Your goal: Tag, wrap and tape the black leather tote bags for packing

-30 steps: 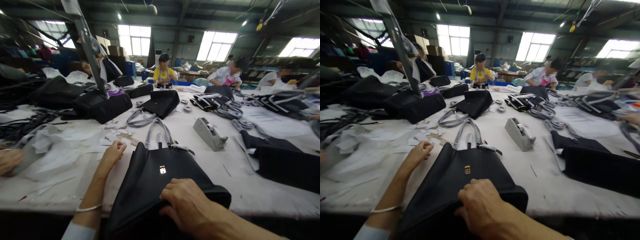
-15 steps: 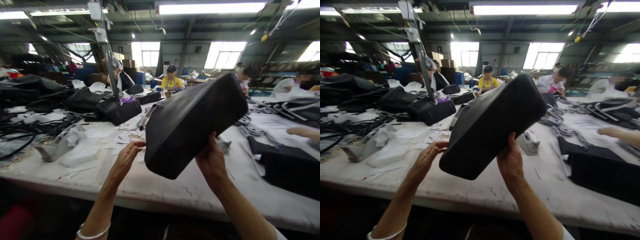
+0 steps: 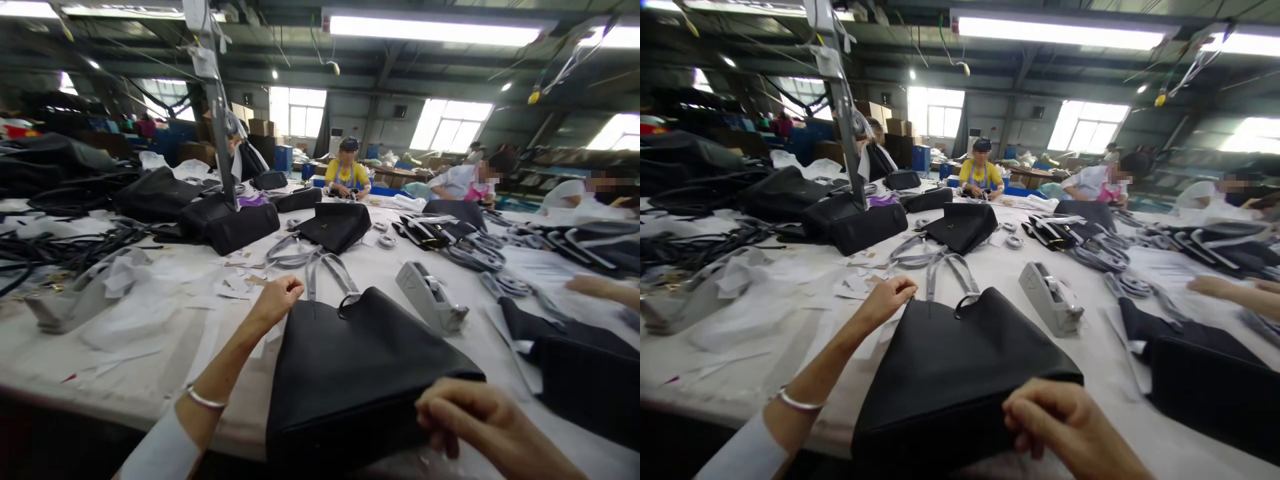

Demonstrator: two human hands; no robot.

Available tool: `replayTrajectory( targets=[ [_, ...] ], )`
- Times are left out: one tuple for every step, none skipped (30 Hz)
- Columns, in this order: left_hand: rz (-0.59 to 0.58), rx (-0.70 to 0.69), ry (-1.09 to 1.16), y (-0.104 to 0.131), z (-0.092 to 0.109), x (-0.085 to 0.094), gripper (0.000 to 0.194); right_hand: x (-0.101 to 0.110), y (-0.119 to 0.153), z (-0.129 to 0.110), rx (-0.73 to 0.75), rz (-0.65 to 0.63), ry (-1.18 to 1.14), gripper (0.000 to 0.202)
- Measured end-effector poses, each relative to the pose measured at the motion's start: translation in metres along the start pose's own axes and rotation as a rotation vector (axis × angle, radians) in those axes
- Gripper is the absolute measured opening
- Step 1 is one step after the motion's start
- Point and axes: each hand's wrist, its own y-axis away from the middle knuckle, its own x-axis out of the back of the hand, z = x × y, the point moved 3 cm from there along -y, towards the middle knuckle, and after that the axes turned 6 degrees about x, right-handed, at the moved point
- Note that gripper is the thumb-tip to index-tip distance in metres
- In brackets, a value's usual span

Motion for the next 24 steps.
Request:
replayTrajectory(
  targets=[
    [-0.052, -0.013, -0.004, -0.014, 0.005, -0.008, 0.026, 0.012, -0.017, -0.019, 0.044, 0.041, 0.044, 0.049],
    [-0.119, -0.021, -0.005, -0.026, 0.009, -0.018, 0.026, 0.022, -0.036, -0.036, 0.089, 0.068, 0.104, 0.048],
    [-0.194, -0.027, -0.006, -0.038, 0.015, -0.03, 0.027, 0.03, -0.057, -0.048, 0.127, 0.063, 0.184, 0.045],
    [-0.263, -0.034, -0.008, -0.048, 0.02, -0.043, 0.025, 0.035, -0.08, -0.056, 0.165, 0.049, 0.271, 0.041],
    [-0.316, -0.045, -0.011, -0.057, 0.025, -0.057, 0.022, 0.039, -0.103, -0.061, 0.203, 0.044, 0.357, 0.037],
    [-0.349, -0.061, -0.016, -0.064, 0.03, -0.071, 0.019, 0.042, -0.126, -0.062, 0.228, 0.028, 0.444, 0.033],
    [-0.369, -0.083, -0.023, -0.07, 0.035, -0.085, 0.021, 0.043, -0.149, -0.059, 0.245, 0.018, 0.52, 0.029],
    [-0.391, -0.103, -0.034, -0.074, 0.039, -0.099, 0.028, 0.043, -0.169, -0.054, 0.249, 0.009, 0.576, 0.026],
    [-0.415, -0.115, -0.047, -0.077, 0.042, -0.113, 0.033, 0.042, -0.187, -0.046, 0.249, -0.003, 0.611, 0.024],
    [-0.435, -0.117, -0.062, -0.08, 0.043, -0.126, 0.033, 0.041, -0.201, -0.038, 0.248, -0.015, 0.621, 0.023],
    [-0.449, -0.107, -0.079, -0.083, 0.043, -0.138, 0.028, 0.039, -0.211, -0.03, 0.243, -0.028, 0.612, 0.023],
    [-0.454, -0.088, -0.095, -0.085, 0.042, -0.147, 0.021, 0.038, -0.217, -0.022, 0.239, -0.037, 0.594, 0.023],
    [-0.449, -0.062, -0.108, -0.089, 0.039, -0.154, 0.014, 0.037, -0.22, -0.014, 0.233, -0.04, 0.575, 0.023],
    [-0.433, -0.03, -0.115, -0.092, 0.036, -0.158, 0.01, 0.036, -0.22, -0.007, 0.222, -0.035, 0.561, 0.024],
    [-0.41, 0.002, -0.115, -0.097, 0.032, -0.159, 0.008, 0.037, -0.218, -0.001, 0.204, -0.021, 0.545, 0.025],
    [-0.381, 0.035, -0.11, -0.101, 0.027, -0.157, 0.008, 0.039, -0.216, 0.004, 0.173, 0.0, 0.52, 0.025],
    [-0.352, 0.069, -0.096, -0.104, 0.023, -0.151, 0.009, 0.041, -0.213, 0.009, 0.13, 0.02, 0.475, 0.026],
    [-0.325, 0.1, -0.075, -0.107, 0.02, -0.144, 0.011, 0.044, -0.211, 0.013, 0.076, 0.035, 0.41, 0.027],
    [-0.303, 0.125, -0.049, -0.108, 0.017, -0.135, 0.014, 0.047, -0.209, 0.017, 0.016, 0.041, 0.33, 0.028],
    [-0.288, 0.139, -0.025, -0.107, 0.015, -0.126, 0.017, 0.05, -0.209, 0.02, -0.04, 0.044, 0.248, 0.03],
    [-0.279, 0.146, 0.011, -0.106, 0.014, -0.118, 0.018, 0.053, -0.211, 0.021, -0.082, 0.053, 0.173, 0.032],
    [-0.27, 0.15, 0.064, -0.104, 0.013, -0.11, 0.017, 0.055, -0.213, 0.021, -0.105, 0.067, 0.109, 0.033],
    [-0.256, 0.156, 0.13, -0.101, 0.012, -0.104, 0.017, 0.058, -0.216, 0.02, -0.113, 0.08, 0.058, 0.037],
    [-0.233, 0.178, 0.211, -0.099, 0.011, -0.099, 0.016, 0.061, -0.22, 0.017, -0.108, 0.094, 0.028, 0.043]
  ],
)
